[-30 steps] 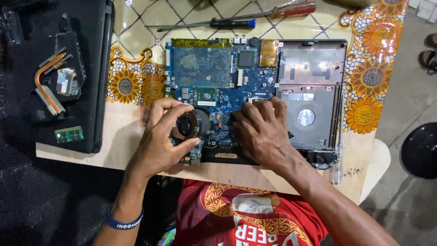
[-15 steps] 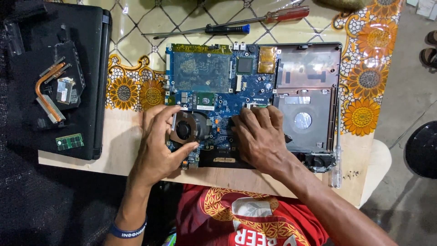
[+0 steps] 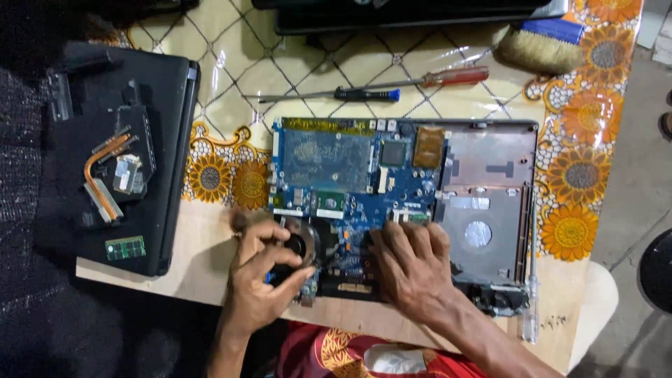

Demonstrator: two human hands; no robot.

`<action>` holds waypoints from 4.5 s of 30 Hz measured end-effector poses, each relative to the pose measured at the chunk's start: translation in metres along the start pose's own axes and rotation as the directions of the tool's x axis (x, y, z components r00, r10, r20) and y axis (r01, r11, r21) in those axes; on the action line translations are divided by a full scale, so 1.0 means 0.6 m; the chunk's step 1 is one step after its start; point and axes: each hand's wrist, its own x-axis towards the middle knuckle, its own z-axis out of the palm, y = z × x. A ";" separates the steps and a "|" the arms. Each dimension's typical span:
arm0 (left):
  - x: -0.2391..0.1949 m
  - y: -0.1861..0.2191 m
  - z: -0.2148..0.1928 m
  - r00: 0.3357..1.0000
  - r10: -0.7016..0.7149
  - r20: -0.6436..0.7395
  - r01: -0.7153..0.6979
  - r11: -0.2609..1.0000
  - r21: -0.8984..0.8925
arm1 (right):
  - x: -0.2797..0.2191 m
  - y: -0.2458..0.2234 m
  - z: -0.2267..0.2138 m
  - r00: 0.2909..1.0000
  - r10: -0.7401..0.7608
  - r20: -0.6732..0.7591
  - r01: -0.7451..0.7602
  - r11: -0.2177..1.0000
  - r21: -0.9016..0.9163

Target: The person works on a disassembled laptop motherboard placed on a table. They handle a cooling fan, align it with the motherboard, and connect a small cable to the board.

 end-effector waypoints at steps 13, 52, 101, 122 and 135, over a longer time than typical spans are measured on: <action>-0.010 0.021 0.017 0.910 -0.411 -0.053 0.414 0.890 0.191 | -0.005 0.002 0.011 1.000 0.006 0.000 -0.006 1.000 0.017; 0.048 -0.008 -0.050 0.959 -0.252 0.126 0.282 0.881 -0.380 | -0.005 0.026 0.042 0.982 0.045 -0.183 -0.018 0.989 0.144; 0.032 -0.013 0.010 0.941 -0.311 0.135 0.306 0.951 0.053 | 0.036 -0.004 0.007 0.991 0.037 -0.129 -0.042 0.999 -0.034; 0.026 0.010 0.015 0.956 -0.293 0.031 0.294 0.944 -0.150 | 0.035 -0.004 0.006 0.994 0.051 -0.100 -0.052 0.999 -0.010; 0.024 0.004 0.038 0.960 -0.263 -0.100 0.281 0.912 0.300 | 0.038 -0.004 -0.006 0.993 0.039 -0.110 -0.040 0.999 0.000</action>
